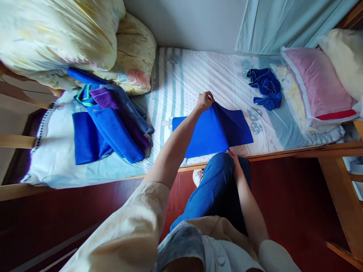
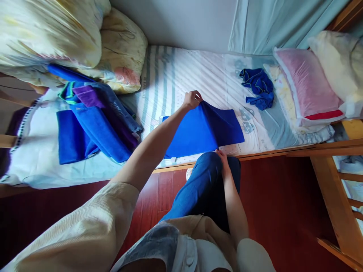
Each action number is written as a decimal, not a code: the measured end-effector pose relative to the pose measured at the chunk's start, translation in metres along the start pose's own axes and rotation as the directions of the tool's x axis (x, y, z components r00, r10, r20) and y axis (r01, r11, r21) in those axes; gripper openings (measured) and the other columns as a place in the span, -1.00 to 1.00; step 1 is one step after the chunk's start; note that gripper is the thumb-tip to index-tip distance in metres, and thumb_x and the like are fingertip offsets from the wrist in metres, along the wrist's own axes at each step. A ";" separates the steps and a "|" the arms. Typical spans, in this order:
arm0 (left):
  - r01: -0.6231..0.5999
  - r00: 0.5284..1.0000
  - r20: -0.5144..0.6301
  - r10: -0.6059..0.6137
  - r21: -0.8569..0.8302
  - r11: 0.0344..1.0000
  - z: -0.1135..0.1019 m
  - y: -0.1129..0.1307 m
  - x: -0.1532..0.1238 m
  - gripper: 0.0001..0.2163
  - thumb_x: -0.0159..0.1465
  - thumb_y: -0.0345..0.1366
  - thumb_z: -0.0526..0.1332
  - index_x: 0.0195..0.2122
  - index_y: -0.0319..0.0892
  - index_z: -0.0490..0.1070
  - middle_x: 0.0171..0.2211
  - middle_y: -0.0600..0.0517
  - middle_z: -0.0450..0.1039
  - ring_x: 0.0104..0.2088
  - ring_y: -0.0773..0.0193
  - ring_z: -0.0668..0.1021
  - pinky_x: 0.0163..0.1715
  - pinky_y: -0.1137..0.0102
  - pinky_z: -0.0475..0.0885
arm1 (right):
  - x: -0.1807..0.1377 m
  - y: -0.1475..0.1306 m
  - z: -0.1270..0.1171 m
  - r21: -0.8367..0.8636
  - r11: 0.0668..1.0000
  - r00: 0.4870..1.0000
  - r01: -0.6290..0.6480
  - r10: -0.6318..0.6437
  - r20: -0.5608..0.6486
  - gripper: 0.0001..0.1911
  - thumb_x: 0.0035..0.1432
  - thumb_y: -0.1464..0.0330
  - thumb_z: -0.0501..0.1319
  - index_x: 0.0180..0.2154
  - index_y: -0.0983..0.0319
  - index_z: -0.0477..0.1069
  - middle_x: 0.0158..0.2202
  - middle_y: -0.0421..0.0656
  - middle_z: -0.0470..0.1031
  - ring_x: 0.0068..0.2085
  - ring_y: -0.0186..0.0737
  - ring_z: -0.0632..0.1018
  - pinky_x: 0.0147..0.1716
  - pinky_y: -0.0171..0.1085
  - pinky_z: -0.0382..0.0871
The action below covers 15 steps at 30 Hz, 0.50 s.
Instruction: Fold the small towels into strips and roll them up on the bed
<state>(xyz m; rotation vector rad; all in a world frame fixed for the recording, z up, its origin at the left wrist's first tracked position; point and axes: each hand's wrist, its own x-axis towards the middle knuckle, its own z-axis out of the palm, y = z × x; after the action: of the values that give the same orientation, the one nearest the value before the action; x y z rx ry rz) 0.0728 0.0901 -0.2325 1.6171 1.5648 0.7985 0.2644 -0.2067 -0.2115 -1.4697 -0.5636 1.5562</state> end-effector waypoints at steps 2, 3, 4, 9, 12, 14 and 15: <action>-0.024 0.999 -0.038 0.021 -0.071 0.997 -0.014 0.015 -0.005 -0.92 0.22 -0.32 0.32 -0.26 -0.16 0.50 -0.40 0.00 0.58 -0.26 0.10 0.68 -0.04 0.13 0.62 | 0.016 0.000 -0.009 0.047 0.998 0.992 0.030 -0.024 -0.120 -0.42 -0.21 -0.06 0.62 -0.45 0.20 0.43 -0.48 -0.35 0.50 -0.40 -0.39 0.48 -0.35 -0.38 0.42; -0.036 0.998 -0.060 0.030 -0.107 0.994 -0.022 0.023 -0.008 -0.93 0.23 -0.31 0.32 -0.28 -0.15 0.49 -0.41 0.02 0.57 -0.28 0.12 0.68 -0.06 0.16 0.62 | 0.024 -0.005 -0.014 0.073 0.995 0.979 0.074 -0.059 -0.195 -0.38 -0.37 -0.05 0.65 -0.50 0.18 0.39 -0.54 -0.39 0.45 -0.43 -0.41 0.45 -0.36 -0.40 0.40; -0.049 0.996 -0.080 0.038 -0.144 0.988 -0.029 0.030 -0.010 -0.92 0.23 -0.29 0.33 -0.29 -0.15 0.49 -0.42 0.02 0.57 -0.29 0.14 0.68 -0.08 0.19 0.63 | 0.032 -0.013 -0.018 0.090 0.986 0.959 0.139 -0.111 -0.262 -0.36 -0.43 -0.02 0.66 -0.52 0.17 0.36 -0.56 -0.40 0.42 -0.43 -0.41 0.45 -0.34 -0.40 0.41; -0.180 0.974 -0.185 0.131 -0.277 0.944 -0.073 0.067 -0.021 -0.83 0.22 -0.23 0.37 -0.23 -0.18 0.49 -0.39 0.03 0.57 -0.32 0.24 0.68 -0.14 0.30 0.63 | 0.061 -0.088 -0.037 -0.036 0.856 0.805 0.516 -0.499 -0.322 -0.47 -0.18 -0.04 0.55 -0.38 0.16 0.42 -0.39 -0.30 0.54 -0.28 -0.33 0.56 -0.17 -0.32 0.51; -0.284 0.939 -0.275 0.207 -0.279 0.917 -0.104 0.090 -0.029 -0.76 0.23 -0.18 0.37 -0.15 -0.19 0.50 -0.34 0.03 0.60 -0.21 0.23 0.69 -0.09 0.31 0.61 | 0.071 -0.145 -0.043 -0.147 0.739 0.673 0.658 -0.664 -0.326 -0.44 -0.08 -0.09 0.49 -0.23 0.16 0.46 -0.25 -0.23 0.59 -0.17 -0.29 0.60 -0.15 -0.30 0.51; -0.333 0.915 -0.319 0.246 -0.255 0.908 -0.124 0.105 -0.035 -0.70 0.23 -0.13 0.37 -0.12 -0.20 0.50 -0.30 0.02 0.62 -0.13 0.21 0.69 -0.06 0.31 0.59 | 0.073 -0.181 -0.043 -0.214 0.671 0.615 0.710 -0.738 -0.278 -0.43 -0.01 -0.10 0.46 -0.15 0.15 0.47 -0.19 -0.21 0.59 -0.13 -0.28 0.61 -0.16 -0.30 0.50; -0.346 0.907 -0.334 0.258 -0.239 0.907 -0.133 0.112 -0.039 -0.68 0.22 -0.10 0.38 -0.12 -0.20 0.50 -0.28 0.02 0.62 -0.10 0.19 0.69 -0.04 0.30 0.58 | 0.071 -0.198 -0.042 -0.247 0.642 0.594 0.726 -0.766 -0.245 -0.43 0.02 -0.10 0.45 -0.10 0.14 0.47 -0.18 -0.20 0.59 -0.12 -0.28 0.62 -0.16 -0.30 0.51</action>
<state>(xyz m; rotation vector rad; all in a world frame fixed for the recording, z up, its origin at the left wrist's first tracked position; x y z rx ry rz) 0.0188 0.0638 -0.0645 1.5914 1.3165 1.4316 0.3697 -0.0598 -0.0965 -1.2768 -0.9379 0.5882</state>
